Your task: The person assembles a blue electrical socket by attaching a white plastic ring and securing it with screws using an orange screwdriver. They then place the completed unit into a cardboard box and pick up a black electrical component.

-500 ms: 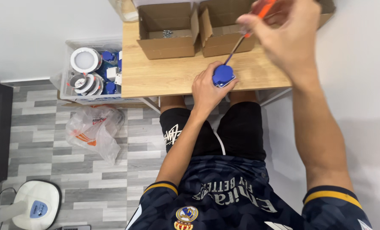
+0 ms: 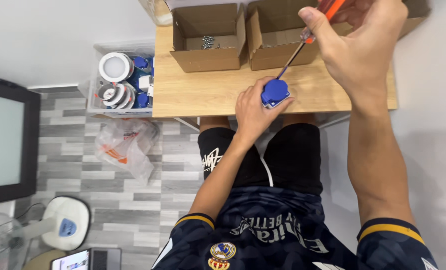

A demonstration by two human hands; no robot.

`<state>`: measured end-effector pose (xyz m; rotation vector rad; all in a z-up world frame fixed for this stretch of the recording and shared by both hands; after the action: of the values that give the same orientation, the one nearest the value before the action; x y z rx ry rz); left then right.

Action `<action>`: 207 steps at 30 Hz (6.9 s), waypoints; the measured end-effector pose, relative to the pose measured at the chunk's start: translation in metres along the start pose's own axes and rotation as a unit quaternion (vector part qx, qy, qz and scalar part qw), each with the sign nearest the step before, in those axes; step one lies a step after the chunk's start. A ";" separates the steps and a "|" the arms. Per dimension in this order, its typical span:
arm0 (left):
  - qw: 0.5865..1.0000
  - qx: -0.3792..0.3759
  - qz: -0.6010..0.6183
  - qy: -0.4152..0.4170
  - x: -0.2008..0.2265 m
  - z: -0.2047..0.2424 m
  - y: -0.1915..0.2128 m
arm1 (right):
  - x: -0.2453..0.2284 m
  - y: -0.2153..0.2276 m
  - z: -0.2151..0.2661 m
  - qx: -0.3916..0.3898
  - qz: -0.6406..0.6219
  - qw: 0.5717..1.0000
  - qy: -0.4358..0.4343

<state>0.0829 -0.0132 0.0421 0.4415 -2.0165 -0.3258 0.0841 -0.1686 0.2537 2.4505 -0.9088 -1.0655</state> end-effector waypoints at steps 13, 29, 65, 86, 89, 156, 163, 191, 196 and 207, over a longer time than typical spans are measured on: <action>0.999 -0.029 -0.012 0.042 -0.003 -0.012 -0.016 | 0.022 0.011 -0.009 0.004 -0.016 1.000 0.003; 0.999 -0.014 -0.019 0.021 0.001 -0.013 -0.016 | 0.034 0.020 0.002 0.008 -0.084 0.996 0.000; 0.650 -0.025 0.752 0.103 -0.049 -0.016 0.085 | 0.192 -0.049 0.130 -0.174 -0.011 0.962 -0.211; 0.713 0.403 0.503 0.275 -0.356 -0.012 0.313 | 0.207 -0.050 0.146 -0.164 0.030 0.966 -0.196; 0.720 0.424 0.395 0.381 -0.437 0.022 0.307 | 0.205 -0.049 0.146 -0.161 0.031 0.965 -0.203; 0.834 -0.458 -0.304 0.049 -0.147 -0.327 -0.130 | 0.182 -0.041 0.114 -0.114 0.082 0.986 -0.088; 0.846 -0.416 -0.325 0.076 -0.167 -0.343 -0.154 | 0.176 -0.041 0.108 -0.137 0.082 0.984 -0.080; 0.973 -0.107 0.137 -0.149 0.077 -0.081 0.069 | 0.226 0.042 -0.028 -0.188 0.274 0.933 -0.139; 0.971 -0.154 0.156 -0.101 0.039 -0.059 0.030 | 0.272 -0.005 -0.043 -0.416 0.349 0.783 -0.302; 0.979 -0.158 0.125 -0.034 0.002 -0.055 0.020 | 0.293 -0.045 -0.027 -0.509 0.412 0.647 -0.391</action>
<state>0.1270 0.0018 0.0772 -0.0223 -2.0121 -0.4992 0.2753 -0.3284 0.0916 0.4622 -1.0127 -1.5807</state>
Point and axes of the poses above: each hand's wrist, its own z-axis away from the middle knuckle, its own y-axis out of the back of the hand, x = y × z, the point moved 9 cm from there along -z, towards the middle knuckle, and after that the axes turned 12 degrees about z, right-handed, at the moved point
